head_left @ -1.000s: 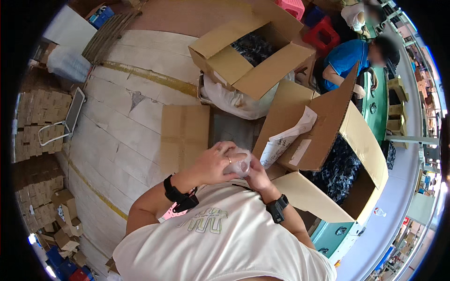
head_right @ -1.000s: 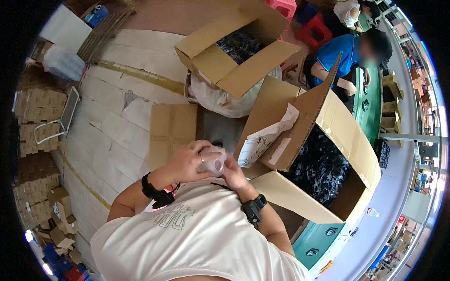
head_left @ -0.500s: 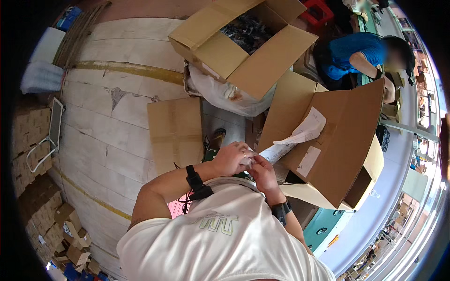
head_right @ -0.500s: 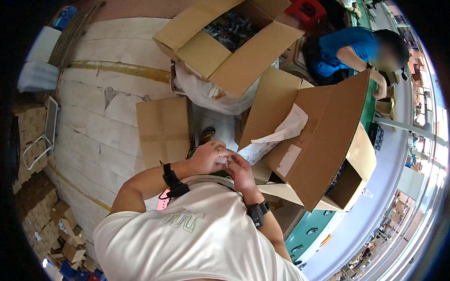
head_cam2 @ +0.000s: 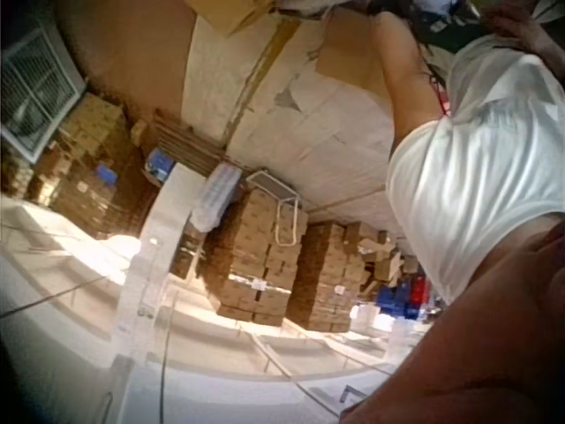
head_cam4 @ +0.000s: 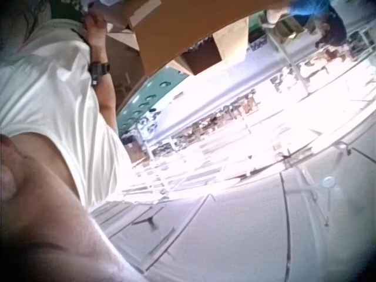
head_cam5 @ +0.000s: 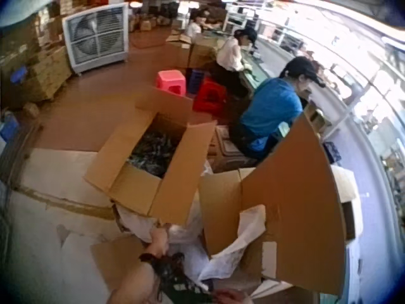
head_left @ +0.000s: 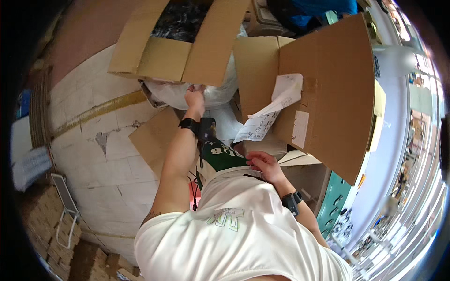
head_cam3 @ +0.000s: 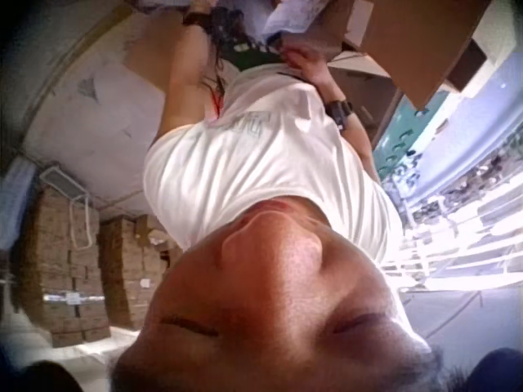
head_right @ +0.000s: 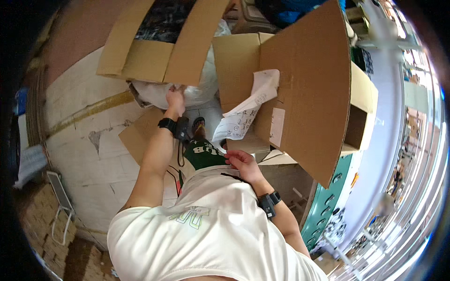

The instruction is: Unpacking small plastic components from a large shipping box.

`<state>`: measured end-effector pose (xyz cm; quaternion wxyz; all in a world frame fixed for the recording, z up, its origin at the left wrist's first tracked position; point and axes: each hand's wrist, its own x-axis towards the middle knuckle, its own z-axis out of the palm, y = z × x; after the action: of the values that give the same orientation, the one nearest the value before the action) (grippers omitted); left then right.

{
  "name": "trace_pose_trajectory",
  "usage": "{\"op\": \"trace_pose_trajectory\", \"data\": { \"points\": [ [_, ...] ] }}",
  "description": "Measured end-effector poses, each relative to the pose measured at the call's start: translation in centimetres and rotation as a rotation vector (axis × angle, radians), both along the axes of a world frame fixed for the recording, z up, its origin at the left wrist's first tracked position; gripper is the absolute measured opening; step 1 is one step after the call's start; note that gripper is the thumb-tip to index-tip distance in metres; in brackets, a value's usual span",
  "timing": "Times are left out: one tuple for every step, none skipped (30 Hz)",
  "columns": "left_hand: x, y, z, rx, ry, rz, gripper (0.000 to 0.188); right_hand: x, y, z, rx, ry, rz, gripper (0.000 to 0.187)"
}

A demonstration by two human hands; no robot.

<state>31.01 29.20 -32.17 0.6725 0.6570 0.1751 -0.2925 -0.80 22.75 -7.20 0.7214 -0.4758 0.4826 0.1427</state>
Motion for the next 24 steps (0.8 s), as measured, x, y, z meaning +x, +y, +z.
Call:
{"op": "trace_pose_trajectory", "data": {
  "points": [
    [1.7,2.3,-5.2,0.016,-0.018,-0.031,0.044,-0.2,0.4,0.4,0.016,-0.018,-0.031,0.033],
    [7.6,6.6,-8.6,-0.596,0.329,0.473,0.041,-0.2,1.1,1.2,0.056,-0.076,-0.037,0.034],
    [2.3,-2.3,-5.9,-0.638,0.469,0.315,0.041,-2.6,-0.4,0.1,-0.048,-0.016,-0.202,0.034],
    [1.9,-6.6,0.7,-0.411,0.434,0.313,0.035,-3.5,-0.6,0.4,-0.121,0.056,-0.271,0.032],
    [2.7,-6.6,1.1,-0.401,0.418,0.278,0.035,-3.5,0.1,0.6,-0.111,0.038,-0.304,0.032],
    [3.9,-6.4,0.7,-0.304,0.316,0.171,0.035,-4.0,0.3,0.5,-0.14,0.039,-0.255,0.031],
    [4.4,-6.9,0.2,-0.208,0.214,0.057,0.034,-4.7,0.7,0.4,-0.169,0.046,-0.214,0.03],
    [5.7,-7.7,-0.3,-0.121,0.11,-0.061,0.034,-5.1,0.7,0.2,-0.208,0.006,-0.207,0.029],
    [5.0,-6.0,-0.9,-0.037,-0.001,-0.174,0.033,-5.6,1.3,0.3,-0.202,0.02,-0.236,0.029],
    [3.5,-4.5,-1.4,0.029,-0.104,-0.292,0.032,-6.3,1.5,-0.1,-0.246,0.041,-0.244,0.028],
    [3.8,-3.8,-1.6,0.107,-0.223,-0.38,0.032,-6.7,1.7,-0.4,-0.276,0.048,-0.224,0.027],
    [3.6,-3.4,-2.1,0.185,-0.343,-0.457,0.031,-6.8,1.5,-0.2,-0.268,0.163,-0.137,0.025],
    [3.9,-3.2,-2.5,0.266,-0.467,-0.526,0.031,-6.8,1.7,0.0,-0.262,0.154,-0.155,0.025],
    [3.7,-2.1,-2.7,0.343,-0.59,-0.59,0.03,-6.9,1.6,0.3,-0.279,0.118,-0.167,0.025],
    [3.6,-1.8,-3.2,0.421,-0.714,-0.648,0.03,-6.9,1.5,0.5,-0.297,0.081,-0.175,0.025],
    [3.5,-1.1,-3.4,0.5,-0.839,-0.7,0.029,-7.0,1.5,0.7,-0.279,0.084,-0.164,0.024],
    [3.9,-1.0,-3.3,0.586,-0.964,-0.745,0.028,-7.1,1.6,0.5,-0.276,0.07,-0.167,0.024],
    [3.9,0.0,-3.1,0.596,-0.977,-0.739,0.028,-7.2,1.6,0.3,-0.26,0.04,-0.191,0.024],
    [3.2,0.6,-2.7,0.445,-0.884,-0.641,0.028,-7.5,1.5,0.0,-0.246,0.014,-0.213,0.025],
    [1.8,0.7,-1.6,0.29,-0.785,-0.548,0.027,-7.9,1.4,-0.5,-0.245,0.008,-0.216,0.025],
    [0.1,0.9,-0.3,0.293,-0.791,-0.545,0.027,-8.3,1.0,-0.9,-0.259,0.021,-0.15,0.025],
    [-3.4,-0.9,3.0,0.3,-0.675,-0.511,0.027,-9.5,0.5,-1.3,-0.28,0.057,-0.112,0.026],
    [-5.5,-1.5,6.1,0.318,-0.565,-0.471,0.027,-10.1,0.1,-0.9,-0.282,0.065,-0.13,0.026],
    [-6.0,-0.9,7.8,0.319,-0.57,-0.469,0.027,-9.6,-0.5,0.0,-0.288,0.075,-0.087,0.026]
  ]
}}
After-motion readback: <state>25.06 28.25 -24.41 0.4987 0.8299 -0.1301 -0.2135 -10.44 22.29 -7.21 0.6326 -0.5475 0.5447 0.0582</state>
